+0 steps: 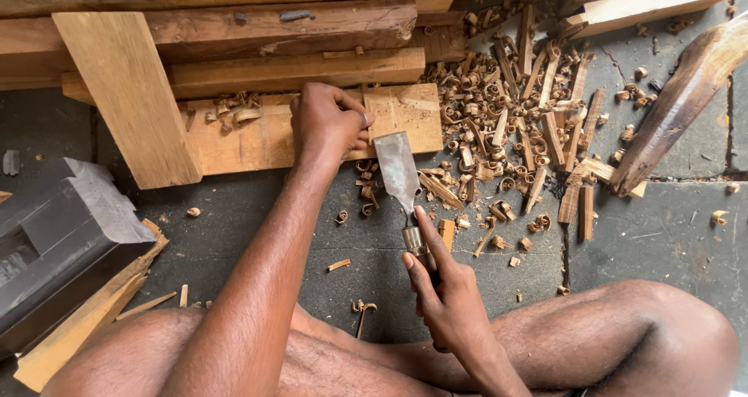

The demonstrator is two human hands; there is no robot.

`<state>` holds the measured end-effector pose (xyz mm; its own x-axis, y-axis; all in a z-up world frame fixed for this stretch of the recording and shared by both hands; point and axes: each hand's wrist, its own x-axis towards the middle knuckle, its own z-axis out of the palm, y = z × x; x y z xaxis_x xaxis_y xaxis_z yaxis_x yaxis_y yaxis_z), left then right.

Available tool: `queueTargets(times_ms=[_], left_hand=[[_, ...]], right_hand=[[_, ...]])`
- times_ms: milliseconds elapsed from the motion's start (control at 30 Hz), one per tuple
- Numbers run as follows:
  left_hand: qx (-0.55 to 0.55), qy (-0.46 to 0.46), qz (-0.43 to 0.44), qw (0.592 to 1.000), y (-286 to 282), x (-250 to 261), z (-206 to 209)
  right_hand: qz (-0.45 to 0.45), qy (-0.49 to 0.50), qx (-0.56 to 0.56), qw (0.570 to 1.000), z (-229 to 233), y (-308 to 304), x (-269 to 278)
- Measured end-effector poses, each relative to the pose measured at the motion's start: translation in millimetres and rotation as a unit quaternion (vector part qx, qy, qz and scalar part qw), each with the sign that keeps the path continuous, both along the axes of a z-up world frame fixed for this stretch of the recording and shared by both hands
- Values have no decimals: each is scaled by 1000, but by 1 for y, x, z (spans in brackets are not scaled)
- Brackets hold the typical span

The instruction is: The person sits on the floor and uses a chisel to carve small wooden sticks. They repeatedly hold a stick against a larger wooden block and shave off thin layers of wood, creating wood shavings. The person occasionally pauses to inspect the carved sticks and then resumes carving.

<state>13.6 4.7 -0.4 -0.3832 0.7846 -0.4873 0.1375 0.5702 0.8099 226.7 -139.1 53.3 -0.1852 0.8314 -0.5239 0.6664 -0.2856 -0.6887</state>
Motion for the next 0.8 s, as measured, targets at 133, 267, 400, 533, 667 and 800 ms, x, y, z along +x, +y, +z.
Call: queueTargets(times_ms=[133,267,400,533,667,800], left_hand=[[-7,1,7,1000,1,0,0],[20,31,1,999,-2,2,2],[55,54,-7,997,-4,1,-5],[73,141,-26,987,-6,3,-8],[47,167,-31,984,-10,4,-3],[51,234,-71,968,-18,1,3]], right_hand=[[2,-15,-20,1000,3,-1,-1],[7,-19,-23,1000,6,-2,-3],[5,-7,-20,1000,6,-4,-5],[16,-14,25,999,6,-7,-8],[25,-31,60,997,-3,-10,-9],[25,-12,83,996,-10,-12,-10]])
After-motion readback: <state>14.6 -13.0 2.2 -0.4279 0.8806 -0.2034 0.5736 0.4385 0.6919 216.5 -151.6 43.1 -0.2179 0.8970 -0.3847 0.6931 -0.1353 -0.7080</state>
